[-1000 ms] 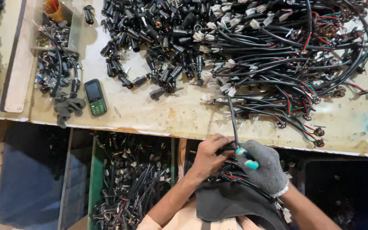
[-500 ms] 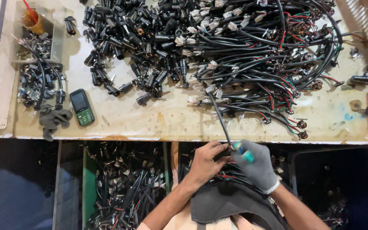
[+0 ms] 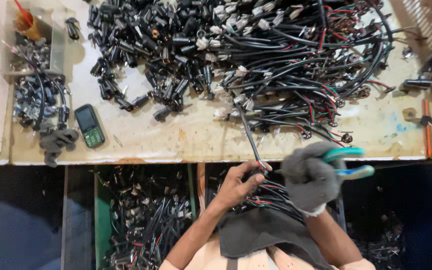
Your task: The person repeatedly picks up black cylindrical components and wire harnesses from a workbench, aligns the component with the harness, and presses them together. The person uses a pair of pliers to assist with the connection. The assembled units are placed into a green bin below the workbench.
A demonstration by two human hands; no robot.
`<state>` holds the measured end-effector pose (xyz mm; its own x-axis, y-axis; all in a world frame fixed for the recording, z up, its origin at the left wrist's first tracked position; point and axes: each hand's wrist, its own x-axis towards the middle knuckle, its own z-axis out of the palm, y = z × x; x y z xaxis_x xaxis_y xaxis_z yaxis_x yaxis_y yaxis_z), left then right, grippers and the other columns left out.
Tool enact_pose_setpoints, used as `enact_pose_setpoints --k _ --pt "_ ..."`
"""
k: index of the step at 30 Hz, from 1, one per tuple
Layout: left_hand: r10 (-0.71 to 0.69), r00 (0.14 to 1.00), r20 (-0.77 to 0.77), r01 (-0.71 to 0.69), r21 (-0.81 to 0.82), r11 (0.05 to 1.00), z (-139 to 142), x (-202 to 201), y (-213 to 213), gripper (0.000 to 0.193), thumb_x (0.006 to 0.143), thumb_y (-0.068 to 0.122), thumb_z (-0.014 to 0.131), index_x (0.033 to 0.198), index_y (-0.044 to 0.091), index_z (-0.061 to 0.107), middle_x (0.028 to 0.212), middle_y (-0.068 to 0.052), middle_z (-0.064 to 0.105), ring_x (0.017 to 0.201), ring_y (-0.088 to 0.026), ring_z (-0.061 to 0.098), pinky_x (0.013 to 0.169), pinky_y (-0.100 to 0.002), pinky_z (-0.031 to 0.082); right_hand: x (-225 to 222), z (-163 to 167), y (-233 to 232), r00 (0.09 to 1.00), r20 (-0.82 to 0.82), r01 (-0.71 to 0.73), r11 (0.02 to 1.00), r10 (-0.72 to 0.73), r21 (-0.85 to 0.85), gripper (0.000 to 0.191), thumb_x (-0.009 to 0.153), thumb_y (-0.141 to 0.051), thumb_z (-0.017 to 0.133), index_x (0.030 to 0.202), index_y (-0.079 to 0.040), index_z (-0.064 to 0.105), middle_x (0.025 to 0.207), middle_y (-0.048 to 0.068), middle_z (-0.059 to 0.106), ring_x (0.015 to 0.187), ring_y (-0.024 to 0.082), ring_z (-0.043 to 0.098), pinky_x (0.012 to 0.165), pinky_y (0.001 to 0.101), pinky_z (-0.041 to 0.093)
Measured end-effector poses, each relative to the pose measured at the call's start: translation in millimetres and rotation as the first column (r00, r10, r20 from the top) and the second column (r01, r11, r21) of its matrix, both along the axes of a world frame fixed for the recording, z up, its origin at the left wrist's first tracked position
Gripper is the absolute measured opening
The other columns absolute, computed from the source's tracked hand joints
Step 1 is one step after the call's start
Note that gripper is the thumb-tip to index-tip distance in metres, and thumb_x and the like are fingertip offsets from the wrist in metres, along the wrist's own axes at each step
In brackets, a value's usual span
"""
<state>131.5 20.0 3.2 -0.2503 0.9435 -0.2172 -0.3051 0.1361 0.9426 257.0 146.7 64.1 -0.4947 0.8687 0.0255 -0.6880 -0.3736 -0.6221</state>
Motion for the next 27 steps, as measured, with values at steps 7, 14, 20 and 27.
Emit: enact_pose_setpoints --k 7,14,20,27 --pt "0.057 0.985 -0.161 -0.059 -0.009 0.998 10.6 -5.8 -0.7 0.039 0.094 0.027 0.072 0.119 -0.003 0.069 0.078 -0.003 0.065 0.069 -0.009 0.057 0.063 -0.026 0.047 -27.3 -20.7 9.8 0.951 -0.241 -0.241 0.955 0.196 -0.174 0.007 0.089 -0.008 0.060 0.089 -0.009 0.054 0.063 -0.003 0.034 0.051 0.010 0.028 0.046 0.0302 0.023" --pt "0.047 0.900 -0.433 -0.005 0.097 0.995 28.2 -12.0 -0.6 0.040 0.096 0.028 0.075 0.123 0.000 0.067 0.097 -0.012 0.075 0.088 -0.014 0.070 0.082 -0.030 0.056 -24.9 -18.5 27.0 0.934 -0.077 -0.355 0.873 0.350 -0.334 0.013 0.086 -0.015 0.061 0.093 -0.010 0.051 0.064 -0.004 0.034 0.050 0.007 0.029 0.040 0.0246 0.025" --pt "-0.093 0.967 -0.235 0.110 0.063 0.992 68.9 7.3 -5.1 0.085 0.093 0.033 0.075 0.163 0.010 0.034 0.102 -0.020 0.067 0.079 -0.024 0.067 0.071 -0.034 0.055 -68.1 -2.5 59.0 0.912 0.409 -0.139 0.946 0.007 0.294 0.009 0.093 -0.006 0.060 0.102 -0.008 0.061 0.079 0.001 0.055 0.060 0.010 0.044 0.050 0.0278 0.033" --pt "-0.394 0.304 -0.868 0.214 -0.340 0.916 67.4 2.6 0.0 0.054 0.092 0.031 0.071 0.144 0.022 0.057 0.093 -0.015 0.072 0.077 -0.035 0.072 0.064 -0.044 0.055 -58.1 12.7 97.7 0.713 0.525 -0.294 0.481 -0.464 0.826 0.023 0.102 -0.004 0.075 0.122 -0.009 0.065 0.099 0.009 0.071 0.083 0.024 0.069 0.076 0.0386 0.057"
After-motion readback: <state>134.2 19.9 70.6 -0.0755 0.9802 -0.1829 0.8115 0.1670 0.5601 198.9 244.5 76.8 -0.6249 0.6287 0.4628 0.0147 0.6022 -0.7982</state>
